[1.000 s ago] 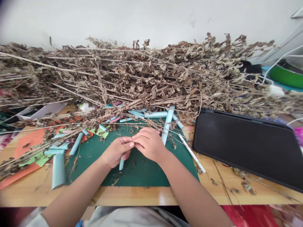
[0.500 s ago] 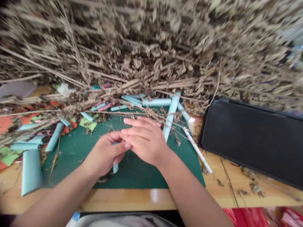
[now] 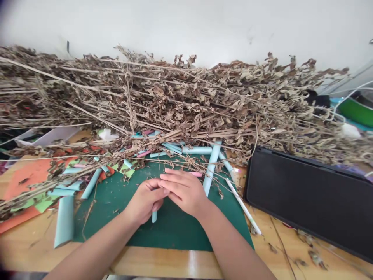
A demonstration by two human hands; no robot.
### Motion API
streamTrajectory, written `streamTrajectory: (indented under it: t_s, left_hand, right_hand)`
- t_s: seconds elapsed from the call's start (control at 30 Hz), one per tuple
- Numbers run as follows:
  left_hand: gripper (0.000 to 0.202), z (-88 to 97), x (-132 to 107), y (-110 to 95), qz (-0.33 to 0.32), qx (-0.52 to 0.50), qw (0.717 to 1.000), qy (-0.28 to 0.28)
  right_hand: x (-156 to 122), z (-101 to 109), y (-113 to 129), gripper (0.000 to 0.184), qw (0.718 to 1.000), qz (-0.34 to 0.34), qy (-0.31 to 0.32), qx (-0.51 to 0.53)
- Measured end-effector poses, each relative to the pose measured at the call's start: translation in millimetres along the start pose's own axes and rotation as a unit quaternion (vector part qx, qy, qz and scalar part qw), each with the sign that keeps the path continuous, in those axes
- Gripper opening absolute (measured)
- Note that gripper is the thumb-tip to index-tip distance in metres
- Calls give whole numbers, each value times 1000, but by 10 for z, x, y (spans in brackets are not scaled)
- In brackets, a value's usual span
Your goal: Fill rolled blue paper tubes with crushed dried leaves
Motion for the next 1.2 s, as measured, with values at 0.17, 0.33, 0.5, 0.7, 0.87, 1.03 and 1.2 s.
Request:
streamTrajectory:
  t_s: [0.17, 0.33, 0.5, 0.7, 0.87, 1.03, 1.2]
  left_hand:
    - [28, 36, 7, 7, -8, 55, 998, -7]
    - [25, -66, -37, -107, -59, 183, 981, 28]
    - [46, -222, -116, -153, -157, 291, 941, 74]
    - [27, -277, -91, 5, -149, 433, 875, 158]
    - [33, -289, -85, -46, -180, 535, 806, 176]
    - [27, -134, -42, -158, -173, 545, 817, 70]
    - [13, -56, -14, -204, -158, 548, 821, 11]
  right_hand:
    - [1, 9, -3, 18, 1000, -3, 7, -7]
    - [37, 126, -6, 14, 999, -27, -15, -21]
    - [81, 285, -12, 12, 999, -46, 18, -21]
    - [91, 343, 63, 11, 993, -42, 99, -40]
    - [46, 193, 88, 19, 977, -62, 204, -7]
    - [23, 145, 79, 21, 976, -68, 202, -34]
    - [9, 105, 109, 24, 980, -45, 167, -98]
Point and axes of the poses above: each hand's wrist, its own x-axis towards the middle knuckle, its own z-axis out of the back of the hand, y = z × x, the point moved 7 cm from there along x, towards the middle knuckle, and after that the axes turned 2 degrees about y, right-handed, at the moved point
